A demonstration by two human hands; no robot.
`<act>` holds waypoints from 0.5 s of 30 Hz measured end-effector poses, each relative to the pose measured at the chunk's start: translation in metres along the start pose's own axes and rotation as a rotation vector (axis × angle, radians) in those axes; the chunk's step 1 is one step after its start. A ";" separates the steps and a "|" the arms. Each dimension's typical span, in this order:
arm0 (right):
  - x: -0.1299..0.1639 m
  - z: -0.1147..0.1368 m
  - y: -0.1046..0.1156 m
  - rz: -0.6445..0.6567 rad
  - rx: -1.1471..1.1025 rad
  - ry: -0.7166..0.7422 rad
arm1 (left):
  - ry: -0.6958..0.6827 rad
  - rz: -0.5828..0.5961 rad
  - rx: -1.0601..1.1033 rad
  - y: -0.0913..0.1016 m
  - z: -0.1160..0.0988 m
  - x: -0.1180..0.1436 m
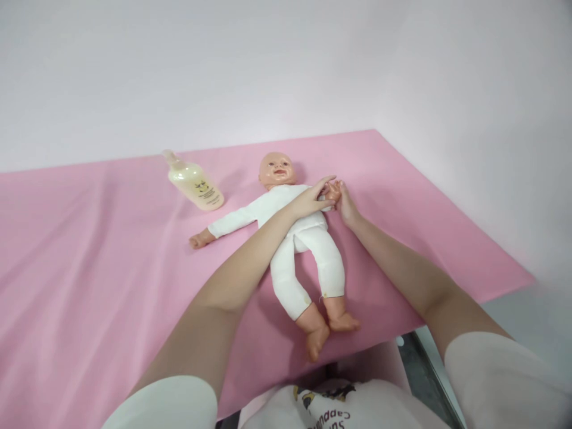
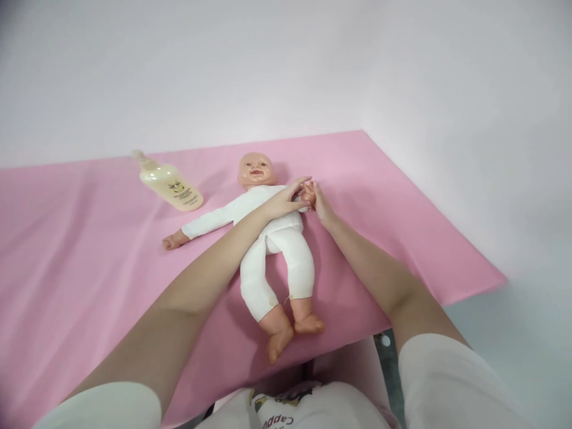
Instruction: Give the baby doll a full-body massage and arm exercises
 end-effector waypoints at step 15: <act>-0.002 -0.001 -0.001 0.050 0.061 0.026 | -0.009 -0.016 0.005 0.001 0.007 -0.002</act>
Point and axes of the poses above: each hand's wrist, its own x-axis away from the middle knuckle, its own y-axis out of the back of the hand, z = x × y, the point moved 3 cm from there along -x, towards the middle knuckle, and after that the axes turned 3 degrees about -y, right-handed, at the moved point
